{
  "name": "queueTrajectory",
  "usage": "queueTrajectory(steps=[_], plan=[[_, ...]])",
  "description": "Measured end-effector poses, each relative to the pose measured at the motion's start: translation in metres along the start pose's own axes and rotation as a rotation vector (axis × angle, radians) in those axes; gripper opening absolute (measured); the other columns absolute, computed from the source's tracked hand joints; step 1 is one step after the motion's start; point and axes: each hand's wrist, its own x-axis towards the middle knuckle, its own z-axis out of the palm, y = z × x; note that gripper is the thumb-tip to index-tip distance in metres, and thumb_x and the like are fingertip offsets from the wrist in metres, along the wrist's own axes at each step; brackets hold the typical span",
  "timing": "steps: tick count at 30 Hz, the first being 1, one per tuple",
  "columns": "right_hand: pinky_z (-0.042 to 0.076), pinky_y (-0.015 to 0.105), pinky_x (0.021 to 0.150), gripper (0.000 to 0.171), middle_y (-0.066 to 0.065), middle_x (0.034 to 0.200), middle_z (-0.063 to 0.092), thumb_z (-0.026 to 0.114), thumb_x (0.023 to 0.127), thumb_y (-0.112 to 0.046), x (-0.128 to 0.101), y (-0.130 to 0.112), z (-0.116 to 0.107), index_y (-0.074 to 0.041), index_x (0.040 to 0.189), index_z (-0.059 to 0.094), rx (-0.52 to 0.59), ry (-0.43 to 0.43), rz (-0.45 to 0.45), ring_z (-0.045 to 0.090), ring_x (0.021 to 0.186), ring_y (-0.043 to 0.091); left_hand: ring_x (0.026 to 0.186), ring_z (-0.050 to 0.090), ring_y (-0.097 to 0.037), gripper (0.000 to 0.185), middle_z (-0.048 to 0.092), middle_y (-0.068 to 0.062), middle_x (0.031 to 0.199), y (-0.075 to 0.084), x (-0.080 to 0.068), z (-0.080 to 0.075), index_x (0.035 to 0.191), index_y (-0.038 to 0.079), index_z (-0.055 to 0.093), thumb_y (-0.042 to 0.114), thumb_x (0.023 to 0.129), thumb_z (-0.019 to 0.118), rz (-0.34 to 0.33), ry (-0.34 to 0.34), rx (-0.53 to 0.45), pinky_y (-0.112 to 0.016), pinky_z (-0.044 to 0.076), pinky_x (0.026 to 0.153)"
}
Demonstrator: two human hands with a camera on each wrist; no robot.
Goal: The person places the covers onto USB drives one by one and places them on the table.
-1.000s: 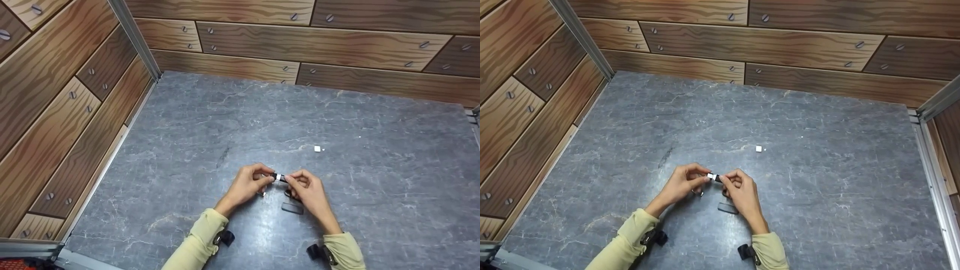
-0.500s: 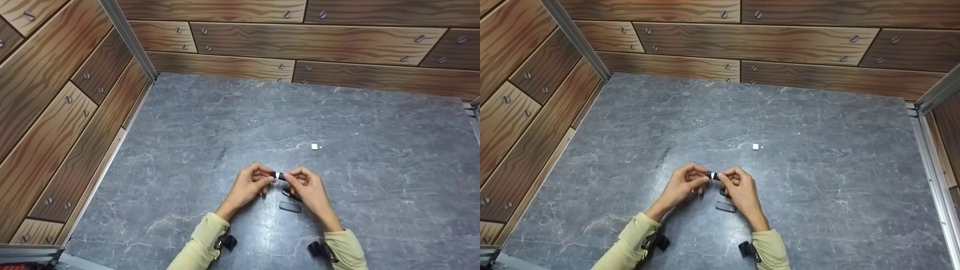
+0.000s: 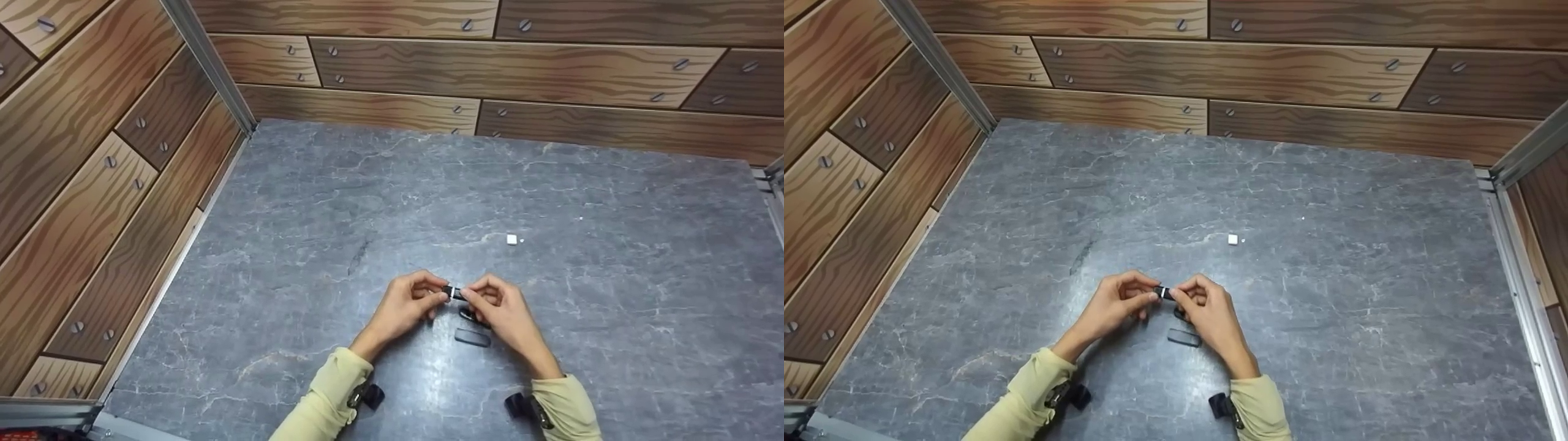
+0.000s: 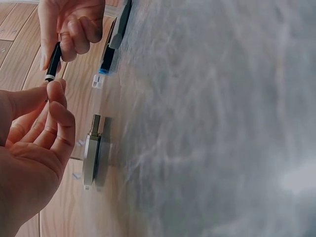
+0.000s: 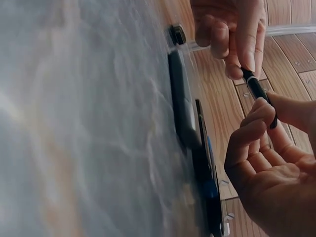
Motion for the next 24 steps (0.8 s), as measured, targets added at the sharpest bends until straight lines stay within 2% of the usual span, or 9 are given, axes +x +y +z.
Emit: queueTrajectory(steps=[6,14,20,24], plan=[[0.045,0.019,0.051,0.017,0.006,0.074,0.067,0.073,0.098,-0.006,-0.002,-0.001,0.009,0.009,0.103,0.066,0.020,0.030,0.028,0.055,0.056,0.009,0.064,0.064,-0.015,0.022,0.079,-0.020,0.099,0.002,-0.001,-0.003,0.116,-0.001,0.072,0.000,0.094,0.074,-0.025,0.000,0.020,-0.020,0.055,0.056],[0.049,0.020,0.052,0.016,0.006,0.073,0.069,0.072,0.098,-0.004,-0.003,-0.002,0.011,0.011,0.101,0.066,0.037,0.046,0.065,0.058,0.055,0.010,0.063,0.064,-0.011,0.024,0.079,-0.020,0.100,0.006,-0.001,-0.003,0.118,-0.004,0.072,0.000,0.095,0.073,-0.020,-0.013,0.012,-0.020,0.055,0.057],[0.048,0.019,0.052,0.016,0.007,0.075,0.070,0.071,0.099,-0.005,-0.004,-0.004,0.012,0.009,0.103,0.066,0.011,0.032,0.076,0.058,0.056,0.009,0.063,0.063,-0.012,0.024,0.078,-0.025,0.100,0.005,-0.002,-0.003,0.120,-0.006,0.070,0.000,0.096,0.072,-0.011,-0.023,0.014,-0.020,0.053,0.056],[0.048,0.020,0.052,0.016,0.007,0.076,0.070,0.071,0.099,-0.006,-0.004,-0.004,0.013,0.008,0.104,0.066,-0.017,0.028,0.075,0.058,0.057,0.009,0.065,0.064,-0.011,0.024,0.078,-0.022,0.102,0.004,-0.003,-0.004,0.120,-0.005,0.070,-0.001,0.096,0.071,-0.017,-0.024,0.022,-0.020,0.055,0.057]])
